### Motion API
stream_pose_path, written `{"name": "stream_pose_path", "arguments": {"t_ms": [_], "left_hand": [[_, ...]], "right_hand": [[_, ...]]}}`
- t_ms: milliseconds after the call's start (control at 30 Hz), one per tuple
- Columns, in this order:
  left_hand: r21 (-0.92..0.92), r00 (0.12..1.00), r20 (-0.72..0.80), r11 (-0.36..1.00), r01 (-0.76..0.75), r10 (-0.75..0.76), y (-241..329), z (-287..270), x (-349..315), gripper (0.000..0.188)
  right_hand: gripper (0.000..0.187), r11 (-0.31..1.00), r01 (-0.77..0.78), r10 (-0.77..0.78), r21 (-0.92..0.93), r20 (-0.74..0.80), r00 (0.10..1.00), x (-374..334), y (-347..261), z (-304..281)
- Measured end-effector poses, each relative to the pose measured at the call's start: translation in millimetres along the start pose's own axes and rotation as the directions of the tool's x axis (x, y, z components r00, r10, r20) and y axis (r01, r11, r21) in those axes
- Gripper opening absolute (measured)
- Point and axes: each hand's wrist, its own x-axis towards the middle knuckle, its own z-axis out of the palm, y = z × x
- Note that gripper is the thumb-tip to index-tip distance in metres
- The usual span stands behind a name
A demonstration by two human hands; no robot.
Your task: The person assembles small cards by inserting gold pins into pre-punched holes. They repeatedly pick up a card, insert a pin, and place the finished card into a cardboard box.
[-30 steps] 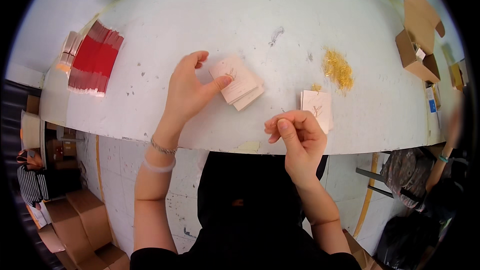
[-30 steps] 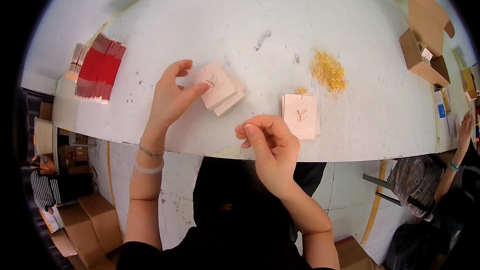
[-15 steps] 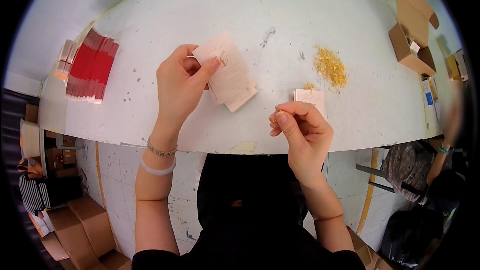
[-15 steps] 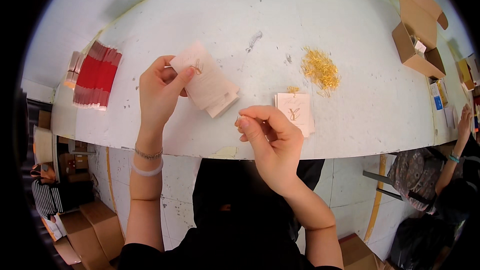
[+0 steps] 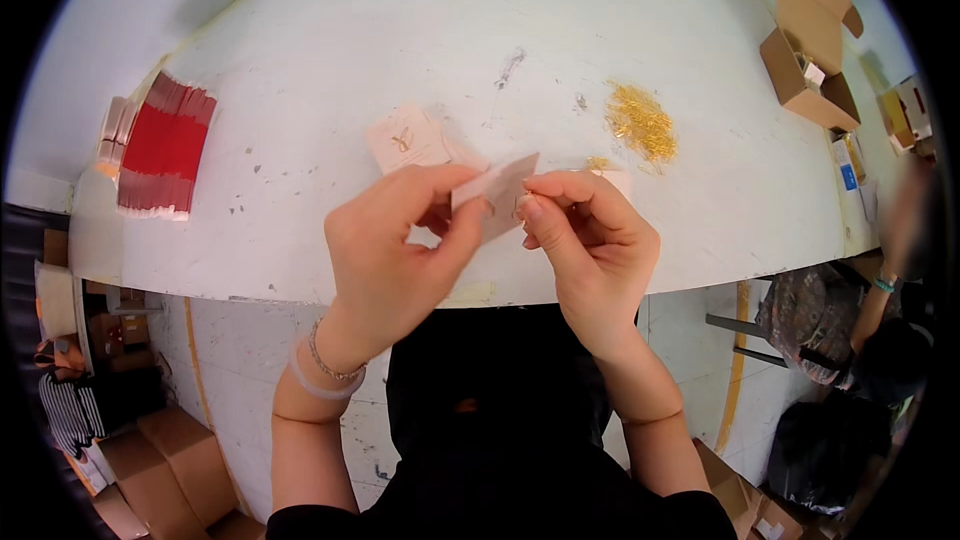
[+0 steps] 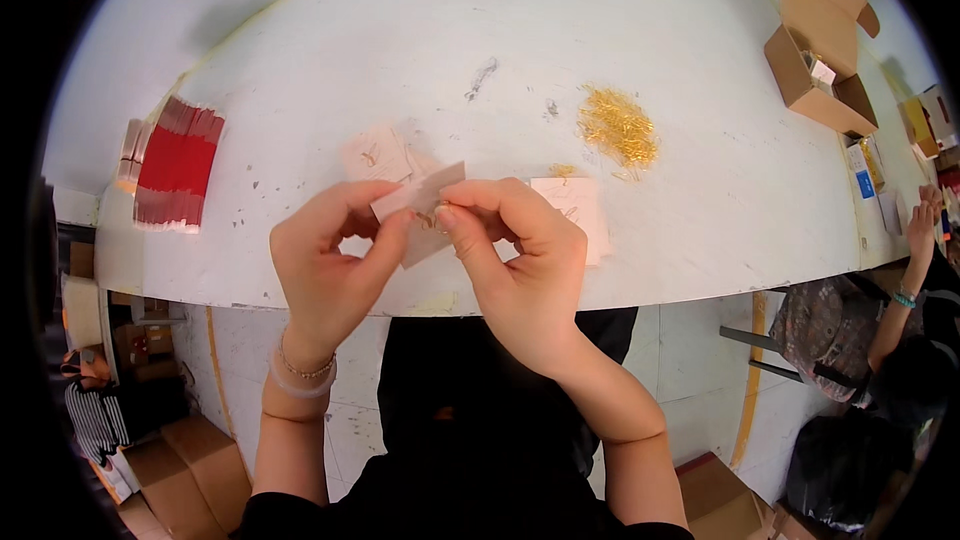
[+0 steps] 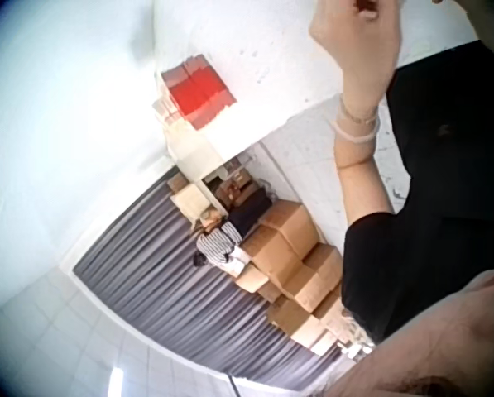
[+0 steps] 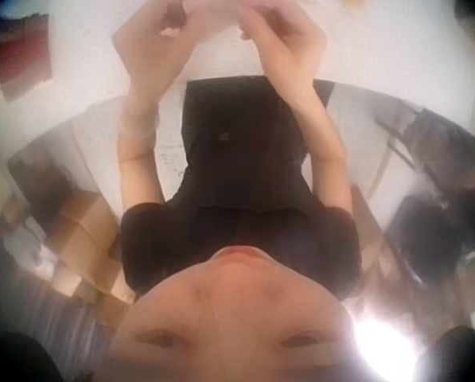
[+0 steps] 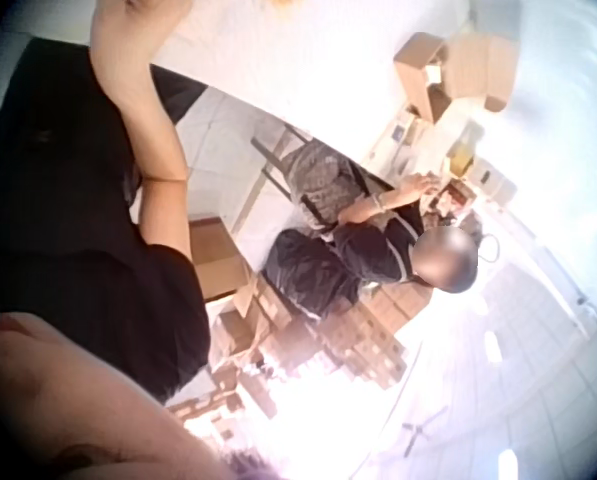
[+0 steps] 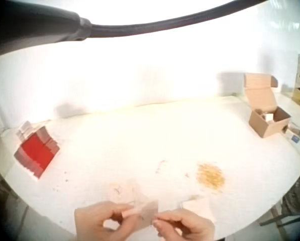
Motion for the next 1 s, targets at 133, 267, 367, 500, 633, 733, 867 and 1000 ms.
{"name": "stream_pose_path", "arguments": {"t_ms": [133, 267, 367, 500, 633, 733, 867, 1000], "left_hand": [[-0.014, 0.994, 0.013, 0.994, -0.104, 0.104, 7, 11, -1, 0.016], [-0.014, 0.986, 0.035, 0.987, -0.162, 0.162, 10, 17, 1, 0.019], [0.004, 0.978, 0.052, 0.979, -0.204, 0.203, 12, 21, 2, 0.021], [0.029, 0.969, 0.054, 0.97, -0.242, 0.24, 15, 26, 3, 0.022], [0.026, 0.969, 0.061, 0.97, -0.243, 0.241, 18, 30, 4, 0.022], [0.024, 0.969, 0.08, 0.972, -0.235, 0.233, 20, 31, 3, 0.021], [0.075, 0.929, 0.111, 0.929, -0.362, 0.353, 18, 32, 5, 0.021], [0.127, 0.91, 0.143, 0.905, -0.407, 0.39, 24, 35, 5, 0.02]], "right_hand": [[0.007, 0.98, 0.143, -0.155, -0.142, -0.076, 0.985, 3, 6, -4], [0.008, 0.959, 0.196, -0.216, -0.203, -0.077, 0.973, 1, 7, -11], [0.01, 0.929, 0.265, -0.291, -0.258, -0.069, 0.954, 1, 10, -15], [0.012, 0.884, 0.343, -0.385, -0.316, -0.08, 0.919, 3, 12, -19], [0.012, 0.862, 0.361, -0.412, -0.357, -0.076, 0.908, 3, 13, -24], [0.012, 0.858, 0.349, -0.408, -0.376, -0.088, 0.909, 3, 12, -26], [0.01, 0.931, 0.247, -0.292, -0.268, -0.141, 0.946, 3, 5, -27], [0.007, 0.957, 0.129, -0.158, -0.262, -0.095, 0.983, 4, -4, -37]]}}
